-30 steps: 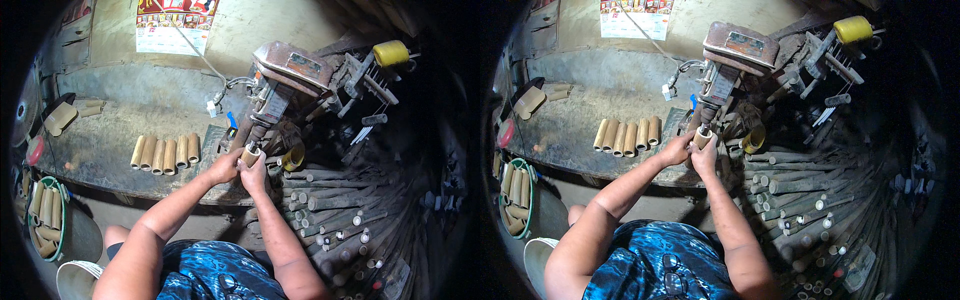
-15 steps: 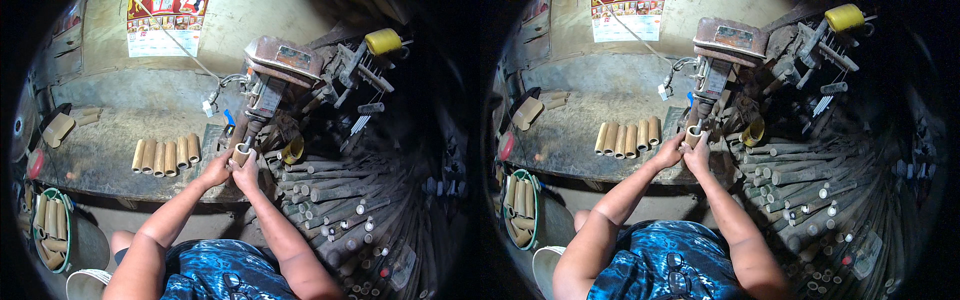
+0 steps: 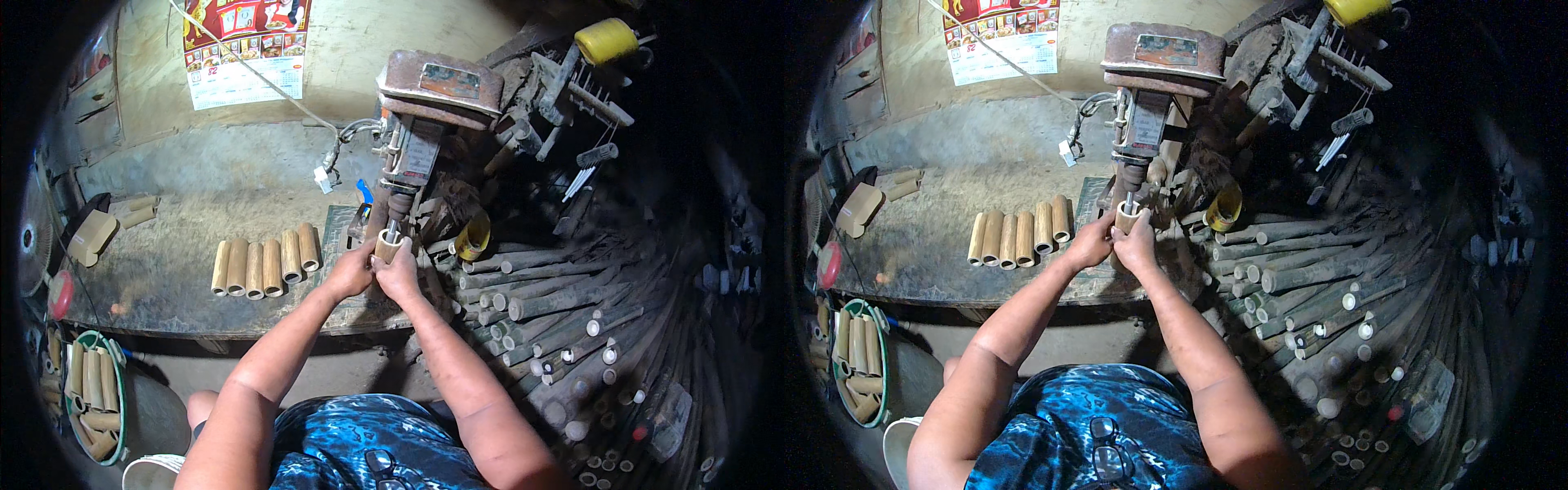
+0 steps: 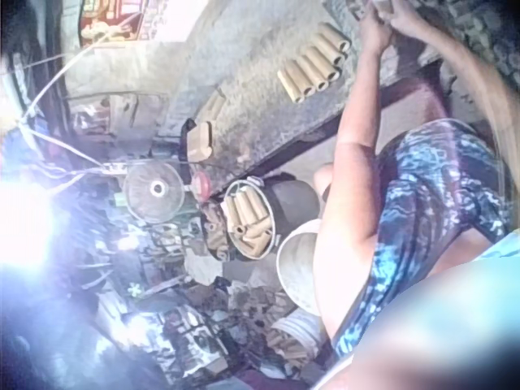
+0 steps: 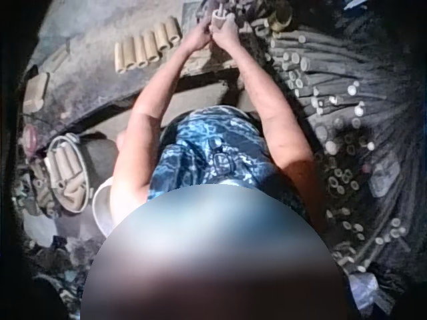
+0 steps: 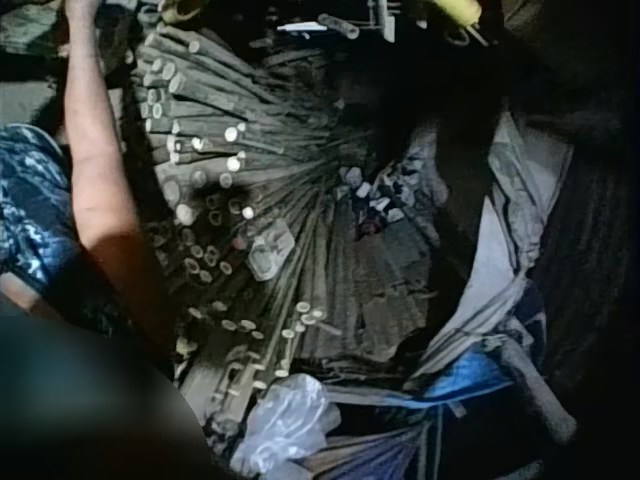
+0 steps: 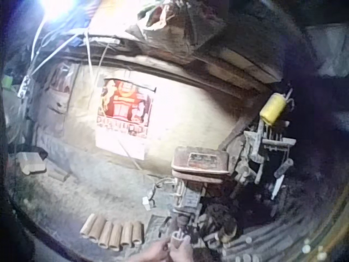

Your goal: The person repeatedly positions short cylindrical wooden pieces under a drill press and lowers the spindle to bore or enlarge the central hole. After each cycle, the person removes the piece and places it into a bucket, then picks up the next piece from the table and repeats the process.

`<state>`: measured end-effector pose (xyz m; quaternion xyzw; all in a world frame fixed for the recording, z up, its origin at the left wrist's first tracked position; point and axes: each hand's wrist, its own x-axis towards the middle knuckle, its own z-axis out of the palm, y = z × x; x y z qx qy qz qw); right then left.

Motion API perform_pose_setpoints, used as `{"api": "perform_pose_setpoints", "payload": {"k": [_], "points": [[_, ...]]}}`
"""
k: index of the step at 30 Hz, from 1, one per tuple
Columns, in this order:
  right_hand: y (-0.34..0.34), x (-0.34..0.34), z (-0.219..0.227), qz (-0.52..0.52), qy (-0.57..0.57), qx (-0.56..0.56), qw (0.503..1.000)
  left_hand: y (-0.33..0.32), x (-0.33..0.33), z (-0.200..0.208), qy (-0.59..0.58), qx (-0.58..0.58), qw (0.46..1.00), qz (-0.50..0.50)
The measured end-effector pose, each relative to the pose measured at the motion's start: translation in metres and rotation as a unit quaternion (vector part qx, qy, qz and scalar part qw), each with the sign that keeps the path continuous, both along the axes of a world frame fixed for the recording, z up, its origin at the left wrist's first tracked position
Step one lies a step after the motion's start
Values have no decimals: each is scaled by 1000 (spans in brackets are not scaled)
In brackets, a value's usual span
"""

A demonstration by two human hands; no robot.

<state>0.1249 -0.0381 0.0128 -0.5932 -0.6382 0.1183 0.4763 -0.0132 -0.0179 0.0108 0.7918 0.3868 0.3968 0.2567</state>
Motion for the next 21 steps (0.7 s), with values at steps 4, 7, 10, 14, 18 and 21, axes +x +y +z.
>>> {"api": "perform_pose_setpoints", "payload": {"k": [4, 7, 10, 14, 18, 21], "points": [[-13, 4, -3, 17, 35, 52, 998, -1, 1, -2, 37, -28, 999, -5], [-21, 1, -7, 13, 34, 48, 998, -5, -2, -15, 2, 14, 999, -30], [-28, -1, -14, 15, 31, -8, 999, -14, -9, -29, 43, -15, 999, -26], [-48, 8, -26, 19, 35, -112, 993, -53, -37, -50, -34, -125, 986, -106], [-80, 42, -25, 23, -56, -20, 998, -92, -83, -90, 11, -186, 980, -70], [-95, 71, -13, 31, -94, 50, 994, -116, -128, -143, -11, -258, 964, -69]]}}
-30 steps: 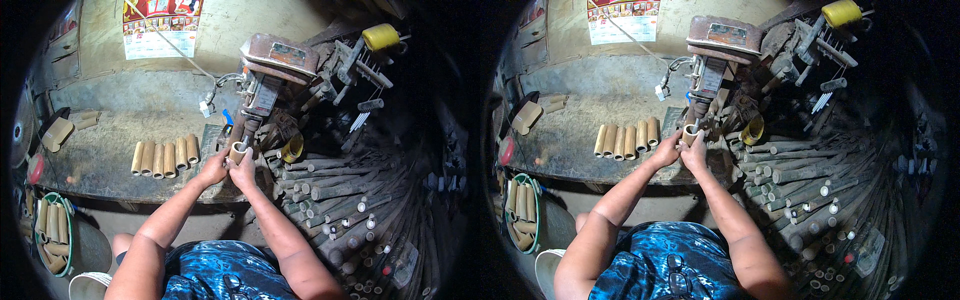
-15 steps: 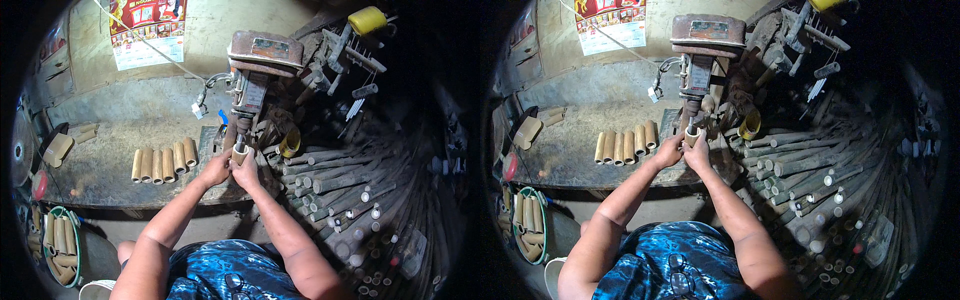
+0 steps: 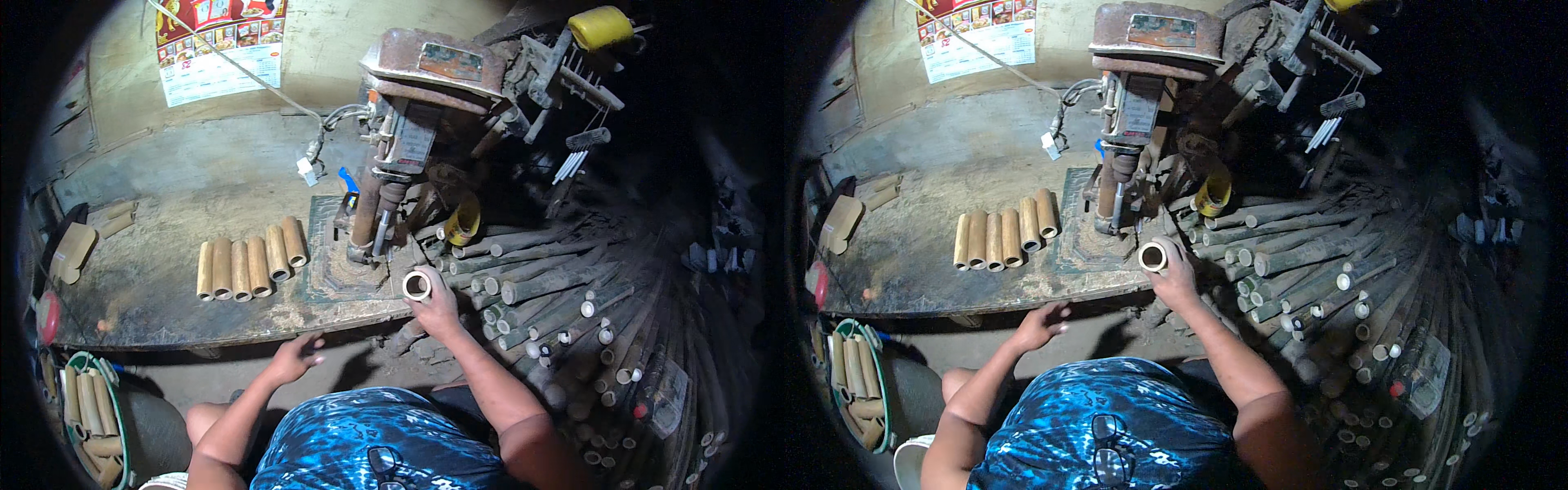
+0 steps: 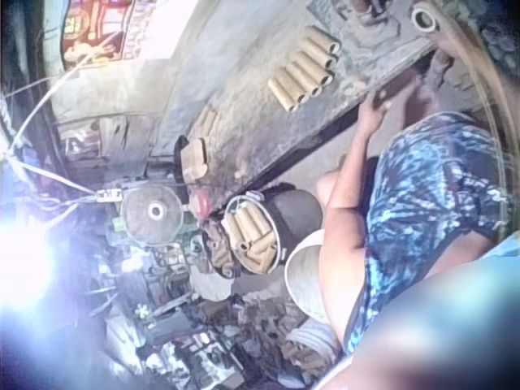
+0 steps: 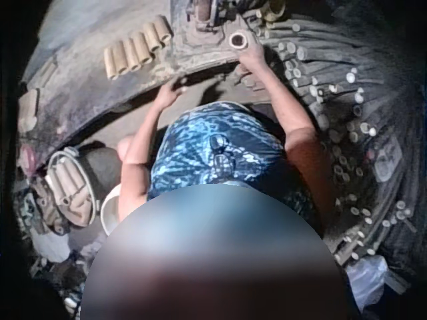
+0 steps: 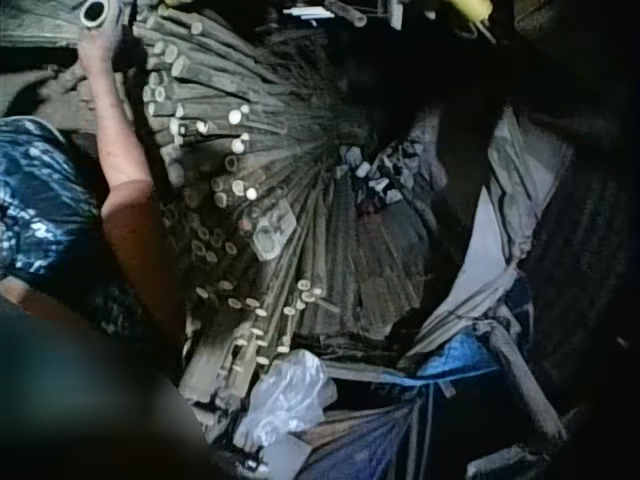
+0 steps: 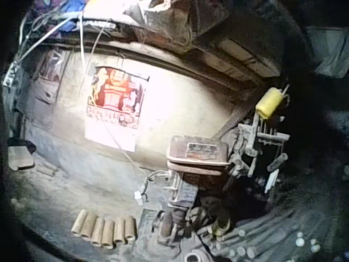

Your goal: The person repeatedly positions short cylindrical wooden pieces under a drill press and lowers the spindle to bore or enlarge the central hole. After each cycle, the person removes the piece and places it into a bucket, then picks up the next piece from the table and repeats the process.

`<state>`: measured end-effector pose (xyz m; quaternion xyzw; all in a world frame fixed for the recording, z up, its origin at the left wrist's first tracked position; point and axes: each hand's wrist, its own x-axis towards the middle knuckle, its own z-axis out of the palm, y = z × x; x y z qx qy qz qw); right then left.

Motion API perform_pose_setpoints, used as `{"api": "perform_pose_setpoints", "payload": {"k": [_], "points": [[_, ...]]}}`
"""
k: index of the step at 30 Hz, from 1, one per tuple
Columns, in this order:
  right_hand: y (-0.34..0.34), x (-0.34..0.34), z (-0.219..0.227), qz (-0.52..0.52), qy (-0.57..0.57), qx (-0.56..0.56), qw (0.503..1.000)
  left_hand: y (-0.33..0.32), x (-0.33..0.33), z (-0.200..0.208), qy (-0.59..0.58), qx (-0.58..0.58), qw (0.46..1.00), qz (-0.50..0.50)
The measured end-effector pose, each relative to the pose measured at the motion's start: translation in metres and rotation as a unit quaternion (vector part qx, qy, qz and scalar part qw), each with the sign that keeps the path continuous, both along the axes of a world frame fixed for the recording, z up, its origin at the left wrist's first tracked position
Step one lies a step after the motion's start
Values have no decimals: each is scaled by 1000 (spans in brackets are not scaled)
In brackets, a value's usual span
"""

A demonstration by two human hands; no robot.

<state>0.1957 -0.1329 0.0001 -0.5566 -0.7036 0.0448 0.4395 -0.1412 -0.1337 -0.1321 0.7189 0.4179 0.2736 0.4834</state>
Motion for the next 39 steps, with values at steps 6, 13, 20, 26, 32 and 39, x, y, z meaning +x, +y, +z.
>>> {"api": "perform_pose_setpoints", "payload": {"k": [6, 13, 20, 26, 32, 39], "points": [[-21, 27, 19, 7, 77, -44, 996, -9, -69, -98, 228, -83, 970, -8], [-39, 35, 30, 5, 78, -53, 996, 2, -61, -113, 296, -77, 949, -75], [-54, 42, 32, 21, 7, -51, 998, 4, -58, -111, 304, -74, 944, -106], [-57, 45, 31, 56, -62, -5, 996, 3, -59, -105, 298, -82, 945, -103], [-59, 35, 35, 84, -98, 15, 992, 1, -60, -105, 291, -82, 947, -107], [-65, 25, 30, 56, -98, -32, 993, -4, -59, -113, 298, -66, 946, -107]]}}
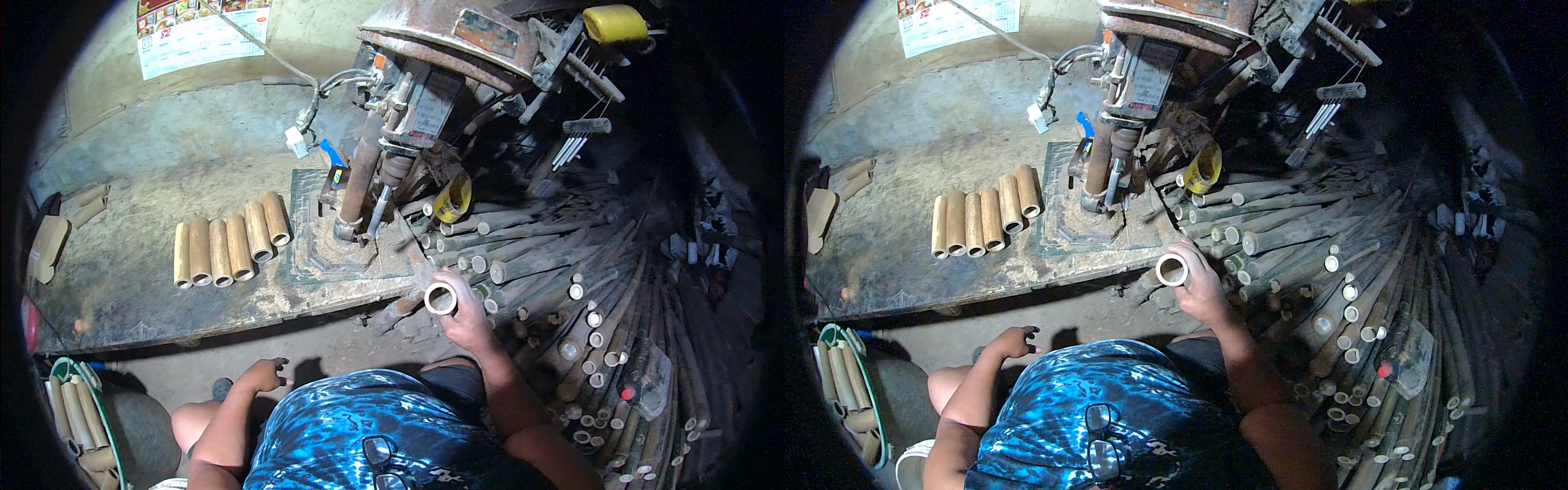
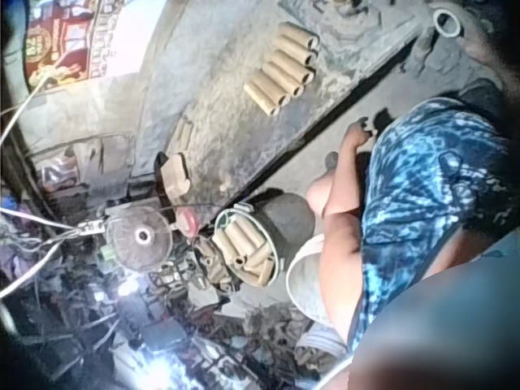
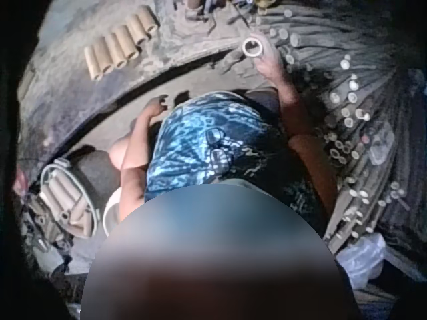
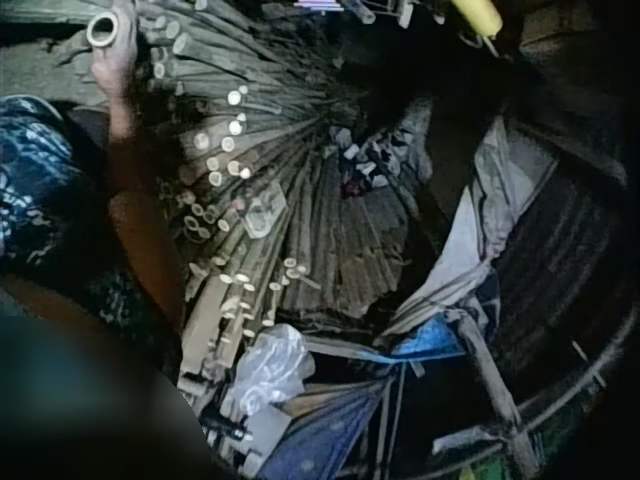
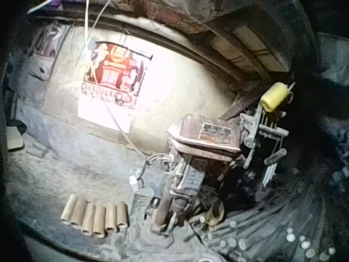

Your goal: The person repeatedly positions short cylindrical wooden pieces under a drill press and lowers the spindle to bore or enlarge the central hole. After each cycle, the person removes the piece and places it into a bucket, then picks up the next piece from the table and repeats the process.

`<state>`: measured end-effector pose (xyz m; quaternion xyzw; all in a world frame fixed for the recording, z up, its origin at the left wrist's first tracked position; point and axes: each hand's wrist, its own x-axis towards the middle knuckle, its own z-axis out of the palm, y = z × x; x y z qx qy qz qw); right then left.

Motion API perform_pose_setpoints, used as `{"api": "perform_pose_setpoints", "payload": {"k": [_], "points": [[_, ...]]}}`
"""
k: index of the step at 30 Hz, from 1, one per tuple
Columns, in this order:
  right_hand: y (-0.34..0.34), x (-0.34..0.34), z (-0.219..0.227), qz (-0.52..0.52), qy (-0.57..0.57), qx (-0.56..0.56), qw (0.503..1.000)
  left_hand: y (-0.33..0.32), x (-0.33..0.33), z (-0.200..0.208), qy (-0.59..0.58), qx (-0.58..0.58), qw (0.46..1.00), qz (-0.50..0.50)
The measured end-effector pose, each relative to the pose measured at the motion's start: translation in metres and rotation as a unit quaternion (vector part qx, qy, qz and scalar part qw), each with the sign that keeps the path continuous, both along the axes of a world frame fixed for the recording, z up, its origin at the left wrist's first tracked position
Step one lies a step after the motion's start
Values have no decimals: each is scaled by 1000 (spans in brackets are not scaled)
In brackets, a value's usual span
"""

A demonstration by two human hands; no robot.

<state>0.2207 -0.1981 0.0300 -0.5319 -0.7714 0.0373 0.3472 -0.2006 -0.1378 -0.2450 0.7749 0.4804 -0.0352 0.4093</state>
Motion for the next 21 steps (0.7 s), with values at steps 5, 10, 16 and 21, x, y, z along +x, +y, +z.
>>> {"api": "perform_pose_setpoints", "payload": {"k": [5, 10, 16, 21], "points": [[-3, -3, -6, -31, 28, -90, 995, -6, 4, 5, -14, -5, 1000, 4], [-2, -10, -15, -23, 40, -129, 991, -20, 26, 39, -149, -11, 987, 60], [7, -48, -23, 16, 73, -157, 985, -18, 80, 125, -296, 63, 950, 78], [24, -109, -24, 128, 197, -160, 959, -11, 119, 185, -370, 191, 906, 70]]}}
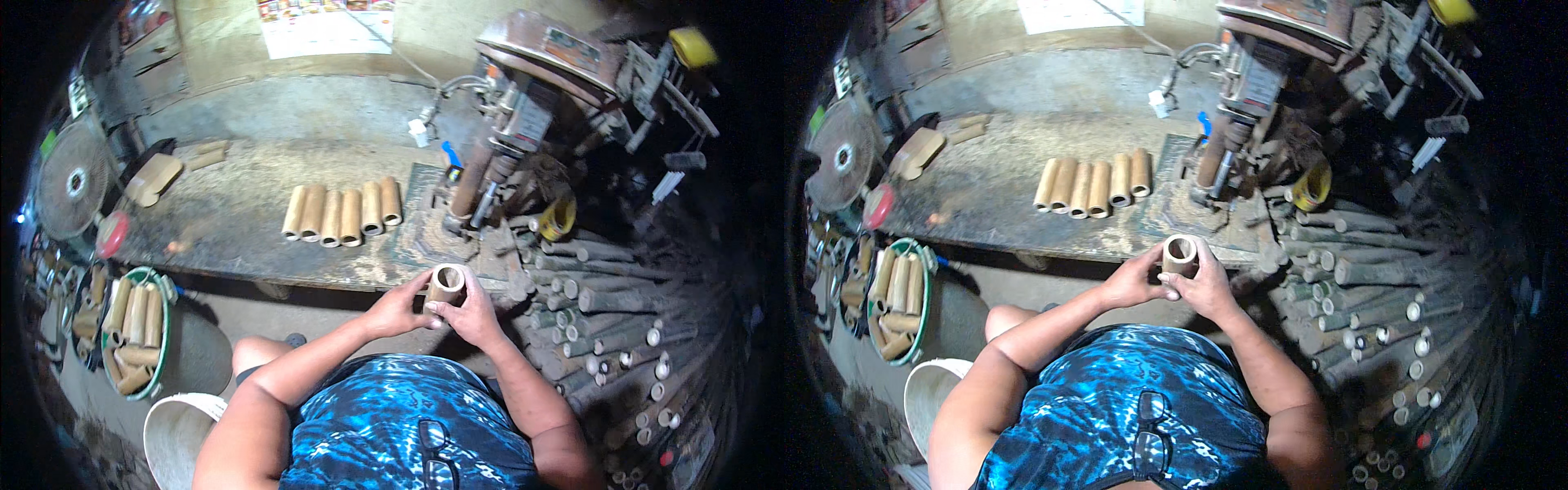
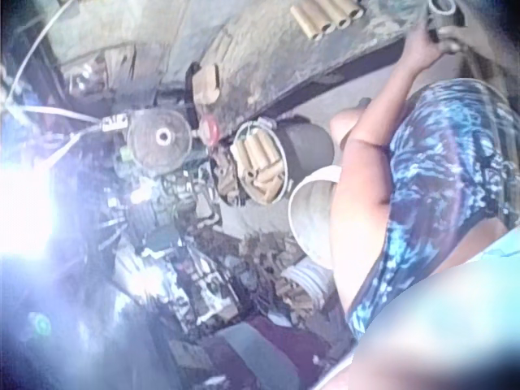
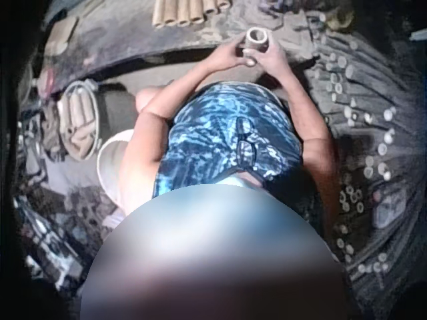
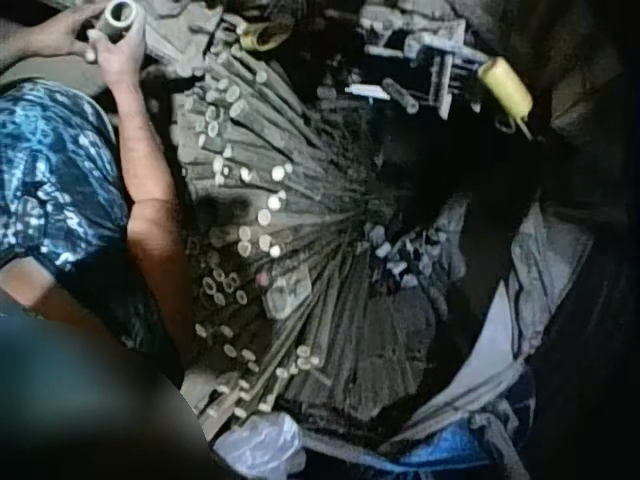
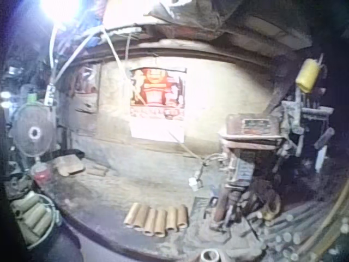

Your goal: The person repeatedly positions short cylindrical wooden pieces under a drill press and lowers the spindle to bore or enlarge the central hole. After each cycle, the person removes the piece and places it into a bucket, then picks up the next piece from the table and repeats the process.

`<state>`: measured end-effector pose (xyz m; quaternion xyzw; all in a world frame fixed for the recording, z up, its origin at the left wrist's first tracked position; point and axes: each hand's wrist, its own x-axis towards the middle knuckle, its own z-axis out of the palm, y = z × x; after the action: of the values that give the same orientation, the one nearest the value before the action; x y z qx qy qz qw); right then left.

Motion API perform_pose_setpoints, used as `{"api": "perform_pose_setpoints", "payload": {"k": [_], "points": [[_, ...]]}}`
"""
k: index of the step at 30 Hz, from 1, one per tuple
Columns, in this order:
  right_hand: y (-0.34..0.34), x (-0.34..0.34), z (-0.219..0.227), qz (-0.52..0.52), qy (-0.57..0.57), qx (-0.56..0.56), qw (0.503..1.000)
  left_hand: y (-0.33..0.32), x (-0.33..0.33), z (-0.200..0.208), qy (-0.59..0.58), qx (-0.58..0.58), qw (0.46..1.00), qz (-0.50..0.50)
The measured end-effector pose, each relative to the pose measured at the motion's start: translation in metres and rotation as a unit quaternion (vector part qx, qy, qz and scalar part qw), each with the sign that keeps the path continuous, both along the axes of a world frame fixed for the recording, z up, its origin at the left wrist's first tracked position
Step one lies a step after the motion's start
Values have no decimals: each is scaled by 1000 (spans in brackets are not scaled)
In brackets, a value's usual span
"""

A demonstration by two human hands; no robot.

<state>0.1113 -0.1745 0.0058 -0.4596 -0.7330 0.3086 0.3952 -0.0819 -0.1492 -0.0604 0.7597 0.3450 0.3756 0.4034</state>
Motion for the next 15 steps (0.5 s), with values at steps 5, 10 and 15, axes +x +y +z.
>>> {"api": "perform_pose_setpoints", "payload": {"k": [5, 10, 15], "points": [[20, -27, -8, 42, -13, 137, 990, -9, -28, 19, 37, 43, 985, 164], [33, 17, -42, 61, -24, -70, 995, -51, -164, 41, 29, -39, 931, 361], [56, 70, -102, -9, -38, -226, 973, -206, -326, 98, 112, -278, 899, 319]]}}
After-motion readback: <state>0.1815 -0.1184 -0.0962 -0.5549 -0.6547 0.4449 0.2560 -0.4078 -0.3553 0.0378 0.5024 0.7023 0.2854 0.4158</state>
